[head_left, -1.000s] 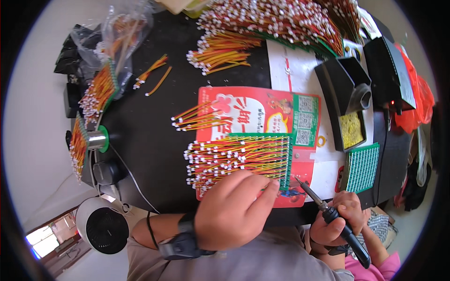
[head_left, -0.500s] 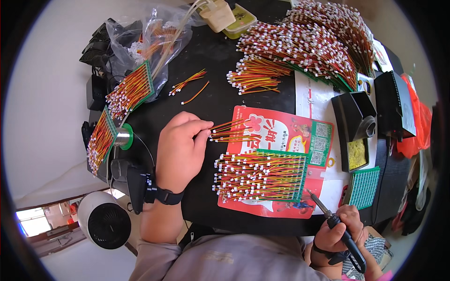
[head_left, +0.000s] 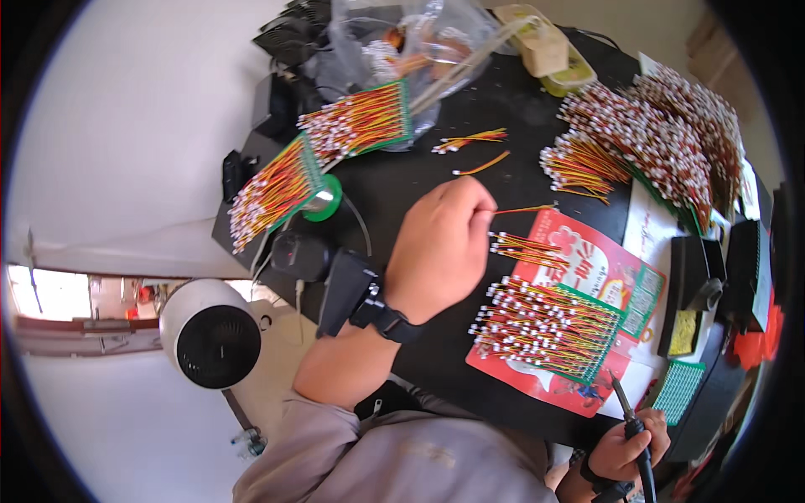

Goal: Soldering a series of colored wires onto a green printed circuit board (PCB).

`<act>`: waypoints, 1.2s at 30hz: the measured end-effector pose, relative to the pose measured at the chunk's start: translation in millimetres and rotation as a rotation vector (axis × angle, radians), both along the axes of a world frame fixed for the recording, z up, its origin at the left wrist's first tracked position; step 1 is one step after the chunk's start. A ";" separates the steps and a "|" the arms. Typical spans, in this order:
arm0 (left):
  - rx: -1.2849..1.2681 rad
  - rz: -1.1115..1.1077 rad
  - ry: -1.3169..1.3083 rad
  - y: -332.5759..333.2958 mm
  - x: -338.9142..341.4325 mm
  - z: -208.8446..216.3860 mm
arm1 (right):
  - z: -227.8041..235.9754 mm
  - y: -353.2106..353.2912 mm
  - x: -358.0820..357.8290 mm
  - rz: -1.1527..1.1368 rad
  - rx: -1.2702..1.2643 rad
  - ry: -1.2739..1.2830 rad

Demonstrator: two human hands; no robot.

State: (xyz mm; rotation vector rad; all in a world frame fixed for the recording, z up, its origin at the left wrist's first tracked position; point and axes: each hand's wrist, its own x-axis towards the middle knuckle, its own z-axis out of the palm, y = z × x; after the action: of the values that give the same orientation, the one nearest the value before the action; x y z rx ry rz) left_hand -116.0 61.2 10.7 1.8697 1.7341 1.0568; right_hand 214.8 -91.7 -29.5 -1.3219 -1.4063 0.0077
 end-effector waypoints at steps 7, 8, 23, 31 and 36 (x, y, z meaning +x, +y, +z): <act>0.121 -0.445 -0.245 -56.1 58.2 35.1 | -14.6 0.0 7.5 -0.046 -0.023 0.115; 0.111 -0.523 -0.330 -60.8 68.4 37.4 | -13.7 1.2 4.0 -0.034 -0.020 0.112; -0.113 -0.405 -0.442 -77.4 91.3 19.1 | 12.1 5.4 -11.2 0.083 -0.110 0.009; 0.101 -0.595 -0.160 -64.7 92.6 18.7 | 20.9 9.2 -2.2 0.222 -0.139 0.062; 0.128 -0.626 -0.126 -69.9 100.5 9.1 | 25.5 7.3 1.3 0.299 -0.162 0.056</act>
State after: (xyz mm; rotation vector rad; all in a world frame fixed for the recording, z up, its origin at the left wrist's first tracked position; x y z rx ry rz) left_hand -15.5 -8.7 19.8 2.1554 0.9178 1.0074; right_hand 216.1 -84.4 -4.0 -1.2200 -1.5687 0.3626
